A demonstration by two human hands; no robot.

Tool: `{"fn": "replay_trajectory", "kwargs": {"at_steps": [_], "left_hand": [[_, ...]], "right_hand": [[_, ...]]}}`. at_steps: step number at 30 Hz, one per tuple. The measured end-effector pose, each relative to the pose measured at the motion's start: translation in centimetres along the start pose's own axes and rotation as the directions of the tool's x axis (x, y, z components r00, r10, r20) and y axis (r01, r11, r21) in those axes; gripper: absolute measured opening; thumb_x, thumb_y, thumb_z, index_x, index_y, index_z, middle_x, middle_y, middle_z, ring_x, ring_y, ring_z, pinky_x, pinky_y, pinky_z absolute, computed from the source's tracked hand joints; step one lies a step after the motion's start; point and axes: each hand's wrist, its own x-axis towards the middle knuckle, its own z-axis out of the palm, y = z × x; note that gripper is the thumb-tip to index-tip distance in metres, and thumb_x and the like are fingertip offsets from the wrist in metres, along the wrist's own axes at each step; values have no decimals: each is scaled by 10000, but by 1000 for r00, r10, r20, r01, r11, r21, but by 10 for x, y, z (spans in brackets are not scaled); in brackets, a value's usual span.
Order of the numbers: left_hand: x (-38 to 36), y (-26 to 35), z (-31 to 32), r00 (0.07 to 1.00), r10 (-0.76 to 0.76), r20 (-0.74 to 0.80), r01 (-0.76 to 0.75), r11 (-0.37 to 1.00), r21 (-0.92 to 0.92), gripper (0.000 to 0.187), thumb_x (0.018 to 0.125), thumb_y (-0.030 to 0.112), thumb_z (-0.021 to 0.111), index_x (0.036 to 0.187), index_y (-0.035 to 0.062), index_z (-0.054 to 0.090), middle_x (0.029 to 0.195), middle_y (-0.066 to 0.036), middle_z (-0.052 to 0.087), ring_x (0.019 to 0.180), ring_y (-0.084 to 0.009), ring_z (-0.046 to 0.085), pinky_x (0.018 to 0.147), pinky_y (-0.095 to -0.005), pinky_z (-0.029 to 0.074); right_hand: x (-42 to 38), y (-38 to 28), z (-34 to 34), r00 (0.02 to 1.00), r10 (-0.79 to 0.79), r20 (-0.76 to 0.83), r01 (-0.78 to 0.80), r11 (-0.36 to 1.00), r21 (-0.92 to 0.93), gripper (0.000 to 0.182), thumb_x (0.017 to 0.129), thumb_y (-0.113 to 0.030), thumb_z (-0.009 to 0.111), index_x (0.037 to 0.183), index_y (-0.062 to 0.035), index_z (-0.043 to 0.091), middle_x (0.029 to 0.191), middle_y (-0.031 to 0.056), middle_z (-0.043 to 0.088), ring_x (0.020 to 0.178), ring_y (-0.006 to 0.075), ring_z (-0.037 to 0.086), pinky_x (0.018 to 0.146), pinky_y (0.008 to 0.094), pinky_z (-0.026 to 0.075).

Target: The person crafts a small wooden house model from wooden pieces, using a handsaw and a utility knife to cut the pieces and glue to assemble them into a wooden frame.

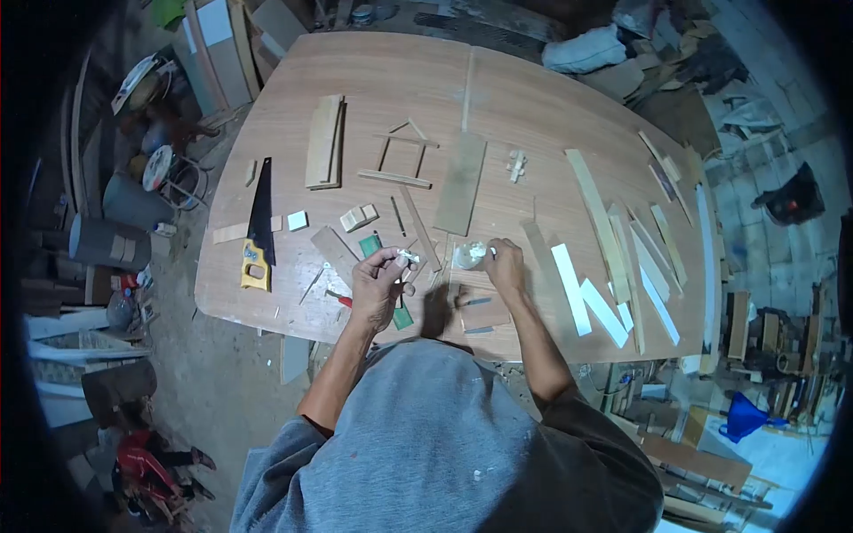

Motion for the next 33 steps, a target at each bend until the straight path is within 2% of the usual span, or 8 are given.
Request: {"fn": "replay_trajectory", "kwargs": {"at_steps": [2,3,6,8,9,11,15,33], "left_hand": [[0,4,-3,999,-24,34,23,999,50,138,888,90,650,994,1,643,859,-93,657,687,-120,620,508,-236,516],[0,6,-2,999,-12,36,10,998,54,128,892,86,645,984,-3,651,839,-89,660,669,-117,615,502,-231,506],[3,12,-2,996,-58,61,49,989,140,115,896,79,641,974,-4,658,820,-75,665,659,-109,612,501,-232,500],[7,14,-1,996,-59,66,48,987,155,110,905,81,632,966,-6,660,808,-61,670,646,-99,607,499,-237,498],[8,16,1,993,-89,79,75,984,163,113,908,86,632,970,-5,659,815,-56,672,653,-96,607,500,-240,498],[9,15,2,983,-156,97,136,973,187,127,908,102,639,981,0,655,825,-52,672,684,-94,613,507,-244,499],[15,11,4,962,-225,157,198,965,175,135,899,110,652,981,3,652,822,-49,670,697,-97,615,513,-246,498],[7,15,11,963,-232,139,209,965,159,133,894,113,656,979,11,653,823,-47,661,708,-98,612,514,-245,493]], "right_hand": [[5,-3,9,971,68,227,-43,993,-111,85,783,-19,612,854,20,640,904,207,638,858,354,634,739,443,496],[8,-9,9,971,62,231,-39,994,-104,85,783,-19,612,854,20,640,904,207,638,858,354,634,739,443,496],[23,-35,-6,922,123,366,-3,950,-313,257,794,0,584,1037,16,664,1100,226,622,1011,372,588,875,404,474],[23,-49,-17,959,-112,262,110,994,22,386,792,35,532,1165,7,627,1213,217,570,1118,360,543,971,391,432],[26,-66,-27,959,-116,260,114,993,21,386,792,35,532,1165,7,627,1213,217,570,1118,360,543,971,391,432],[27,-110,-50,901,-277,334,10,782,623,512,754,66,476,1238,-37,606,1258,187,543,1147,339,527,1001,397,404],[23,-137,-59,861,-426,279,218,803,554,605,693,95,453,1256,-64,605,1225,188,535,1167,336,516,1026,401,388],[12,-132,-65,841,-502,202,367,803,470,576,664,110,484,1165,-103,674,1238,172,538,1057,308,560,944,408,437]]}}
